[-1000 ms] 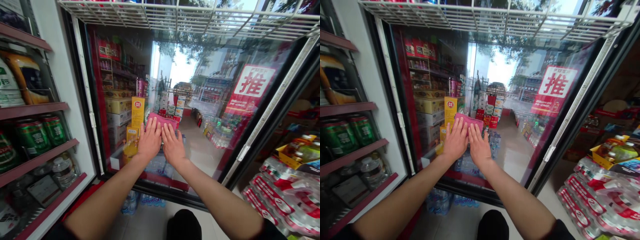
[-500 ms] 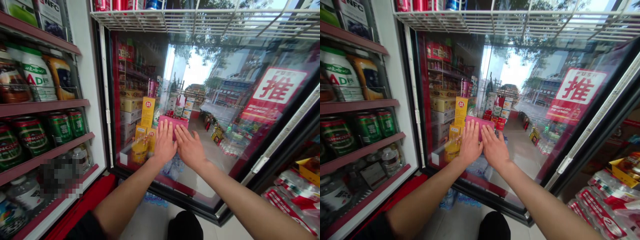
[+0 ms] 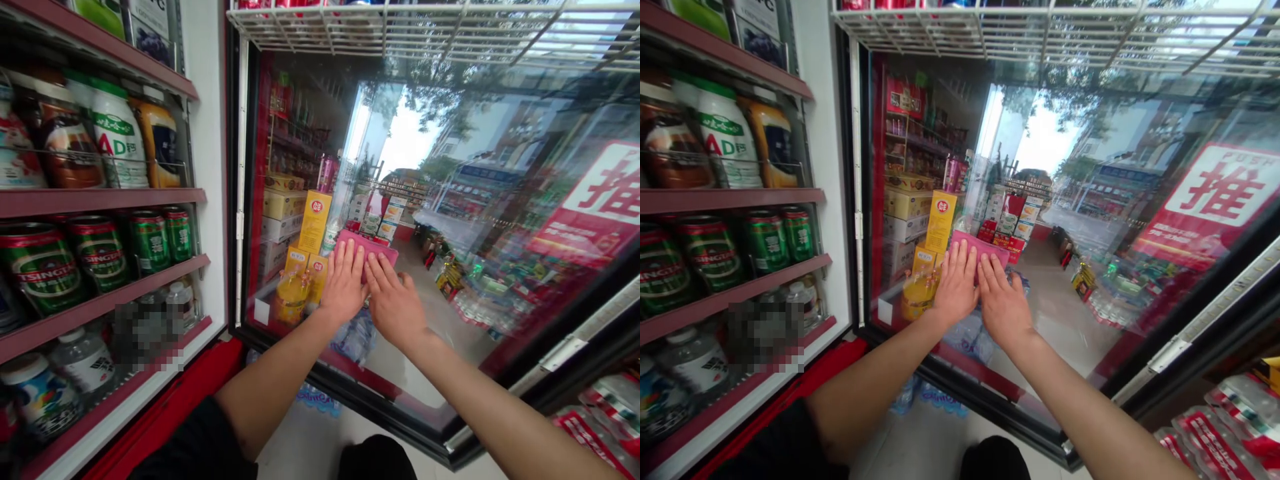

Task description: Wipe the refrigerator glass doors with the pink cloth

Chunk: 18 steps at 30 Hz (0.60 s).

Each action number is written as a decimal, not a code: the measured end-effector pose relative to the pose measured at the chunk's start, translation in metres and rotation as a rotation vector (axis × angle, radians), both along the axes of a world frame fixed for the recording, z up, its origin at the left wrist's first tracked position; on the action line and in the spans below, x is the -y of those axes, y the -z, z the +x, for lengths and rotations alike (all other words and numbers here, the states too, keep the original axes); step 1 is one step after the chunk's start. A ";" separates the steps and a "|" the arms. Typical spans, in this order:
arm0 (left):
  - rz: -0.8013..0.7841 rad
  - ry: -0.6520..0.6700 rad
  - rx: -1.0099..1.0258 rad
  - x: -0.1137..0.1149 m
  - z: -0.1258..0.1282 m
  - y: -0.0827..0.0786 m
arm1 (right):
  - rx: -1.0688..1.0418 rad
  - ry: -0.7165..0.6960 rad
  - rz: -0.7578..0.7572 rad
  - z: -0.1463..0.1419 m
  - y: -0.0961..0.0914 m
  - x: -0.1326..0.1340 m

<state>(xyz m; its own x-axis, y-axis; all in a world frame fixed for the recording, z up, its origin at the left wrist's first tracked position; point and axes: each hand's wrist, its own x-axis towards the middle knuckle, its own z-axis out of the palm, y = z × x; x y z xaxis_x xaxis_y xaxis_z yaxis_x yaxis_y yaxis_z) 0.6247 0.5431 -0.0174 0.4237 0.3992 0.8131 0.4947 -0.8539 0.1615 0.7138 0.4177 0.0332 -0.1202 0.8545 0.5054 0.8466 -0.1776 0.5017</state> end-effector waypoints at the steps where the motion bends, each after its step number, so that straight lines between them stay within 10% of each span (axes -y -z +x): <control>1: 0.002 -0.005 -0.007 -0.004 -0.004 0.000 | 0.007 0.009 -0.013 -0.003 0.000 -0.004; 18: 0.056 0.027 0.131 -0.097 -0.075 0.018 | 0.062 -0.039 -0.117 -0.076 0.000 -0.100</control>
